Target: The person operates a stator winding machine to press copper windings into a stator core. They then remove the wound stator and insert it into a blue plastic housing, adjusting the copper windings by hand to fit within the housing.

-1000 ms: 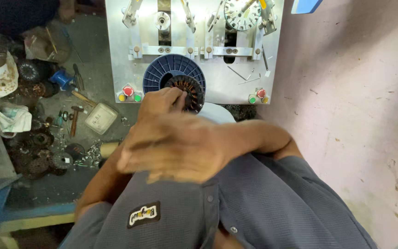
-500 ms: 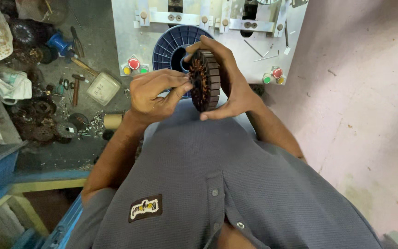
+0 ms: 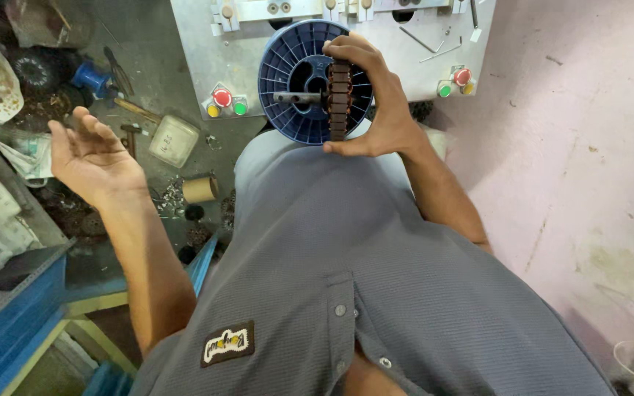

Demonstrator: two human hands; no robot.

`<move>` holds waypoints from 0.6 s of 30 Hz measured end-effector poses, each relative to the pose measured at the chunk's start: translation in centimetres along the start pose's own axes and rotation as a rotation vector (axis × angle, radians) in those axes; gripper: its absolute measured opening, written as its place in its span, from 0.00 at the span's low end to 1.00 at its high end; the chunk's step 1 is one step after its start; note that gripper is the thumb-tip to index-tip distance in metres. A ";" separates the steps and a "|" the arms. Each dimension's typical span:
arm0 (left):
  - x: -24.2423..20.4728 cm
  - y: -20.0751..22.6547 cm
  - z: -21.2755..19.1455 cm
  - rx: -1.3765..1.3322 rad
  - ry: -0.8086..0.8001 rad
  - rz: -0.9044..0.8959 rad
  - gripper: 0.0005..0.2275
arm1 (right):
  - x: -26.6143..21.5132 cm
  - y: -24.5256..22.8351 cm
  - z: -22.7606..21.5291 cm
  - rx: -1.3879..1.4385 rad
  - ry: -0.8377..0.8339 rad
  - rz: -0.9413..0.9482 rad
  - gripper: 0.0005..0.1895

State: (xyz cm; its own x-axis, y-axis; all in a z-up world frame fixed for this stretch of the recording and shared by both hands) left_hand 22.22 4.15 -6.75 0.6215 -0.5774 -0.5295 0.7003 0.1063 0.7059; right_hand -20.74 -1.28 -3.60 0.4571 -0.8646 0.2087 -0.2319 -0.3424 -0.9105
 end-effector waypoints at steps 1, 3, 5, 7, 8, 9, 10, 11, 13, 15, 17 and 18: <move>-0.5 -0.3 0.7 0.048 0.022 0.075 0.11 | 0.1 0.0 0.2 0.005 0.005 0.008 0.55; -2.2 -2.1 3.2 0.351 -0.193 0.291 0.14 | 0.1 -0.1 0.2 0.005 0.005 0.032 0.55; -4.9 -4.9 6.1 0.553 -0.499 0.405 0.19 | 0.4 -0.2 0.2 0.000 -0.004 0.058 0.55; -7.7 -7.6 8.8 0.745 -0.857 0.481 0.20 | 0.7 -0.5 0.3 -0.021 -0.030 0.083 0.56; -8.8 -8.7 10.1 0.886 -1.015 0.562 0.19 | 0.9 -0.6 0.2 -0.033 -0.043 0.094 0.57; -9.9 -9.8 11.1 0.933 -1.108 0.556 0.18 | 1.1 -0.8 0.3 -0.085 -0.057 0.105 0.57; -10.6 -10.6 12.1 0.979 -1.205 0.553 0.17 | 1.3 -1.1 0.5 -0.137 -0.066 0.112 0.58; -11.0 -11.2 12.9 1.024 -1.214 0.510 0.18 | 1.5 -1.3 0.7 -0.189 -0.075 0.119 0.59; -11.6 -12.5 14.0 1.106 -1.245 0.417 0.21 | 1.2 -1.7 1.0 -0.141 -0.060 0.145 0.60; -11.5 -12.9 14.3 1.055 -1.228 0.298 0.19 | 0.6 -1.8 1.4 -0.136 -0.030 0.135 0.61; -11.1 -13.2 13.8 1.001 -1.233 0.207 0.19 | -0.5 -1.2 1.6 -0.177 0.008 0.090 0.62; -10.9 -13.2 13.5 0.972 -1.245 0.176 0.19 | -1.1 -0.4 1.2 -0.102 0.038 0.112 0.59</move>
State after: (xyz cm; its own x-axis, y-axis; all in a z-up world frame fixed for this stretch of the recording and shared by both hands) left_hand 1.47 -1.83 -3.95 -0.3386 -0.9391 -0.0576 -0.1312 -0.0135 0.9913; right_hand -20.10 0.28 -3.91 0.3915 -0.9119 0.1230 -0.3661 -0.2770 -0.8884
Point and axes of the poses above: each hand's wrist, its own x-axis towards the middle knuckle, its own z-axis out of the palm, y = z × x, the point moved 1 cm from there along x, towards the middle knuckle, and after that the axes turned 1 degree about -y, right-handed, at the moved point
